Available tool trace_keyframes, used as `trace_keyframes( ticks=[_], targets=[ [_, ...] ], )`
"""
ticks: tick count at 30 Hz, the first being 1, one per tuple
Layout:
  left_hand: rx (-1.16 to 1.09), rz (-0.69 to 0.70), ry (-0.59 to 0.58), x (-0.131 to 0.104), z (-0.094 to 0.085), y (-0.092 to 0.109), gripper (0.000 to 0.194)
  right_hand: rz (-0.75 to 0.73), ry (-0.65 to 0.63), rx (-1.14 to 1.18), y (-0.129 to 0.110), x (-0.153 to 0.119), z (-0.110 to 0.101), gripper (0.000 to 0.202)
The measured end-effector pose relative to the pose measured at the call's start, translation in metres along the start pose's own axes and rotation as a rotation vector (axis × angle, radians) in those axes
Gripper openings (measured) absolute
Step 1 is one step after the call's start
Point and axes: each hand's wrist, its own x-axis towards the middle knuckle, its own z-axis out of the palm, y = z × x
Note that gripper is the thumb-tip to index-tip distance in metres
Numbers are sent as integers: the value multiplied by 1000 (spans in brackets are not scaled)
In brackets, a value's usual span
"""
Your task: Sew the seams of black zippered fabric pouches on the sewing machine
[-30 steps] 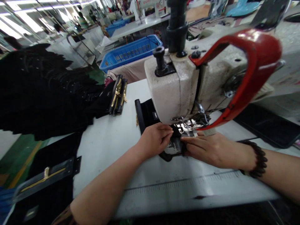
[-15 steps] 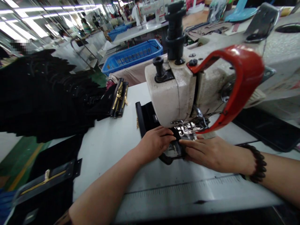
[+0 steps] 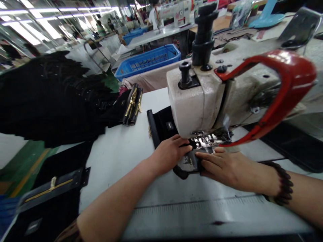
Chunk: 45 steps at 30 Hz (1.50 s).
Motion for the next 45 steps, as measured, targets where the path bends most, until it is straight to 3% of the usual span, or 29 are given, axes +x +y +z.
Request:
trace_keyframes(
  ticks=[26, 31, 34, 37, 40, 43, 45],
  targets=[
    [169, -100, -68, 9, 4, 1, 19, -36, 7, -24, 1, 0, -2, 33],
    [12, -172, -51, 5, -16, -10, 21, -35, 15, -37, 1, -1, 0, 32],
    [-5, -284, -91, -8, -35, -15, 38, -45, 45, -55, 1, -1, -1, 32],
    [-3, -335, -240, -26, -46, 4, 59, -78, 86, -45, 2, 1, -6, 32],
    [-26, -256, -358, -39, -45, 41, 75, -101, 144, -19, 2, 0, -11, 29],
    [10, -211, -402, -42, -39, 72, 58, -123, 181, -10, 2, -3, -13, 28],
    [20, -194, -415, -37, -37, 80, 48, -133, 193, -15, 2, -4, -14, 27]
  ],
)
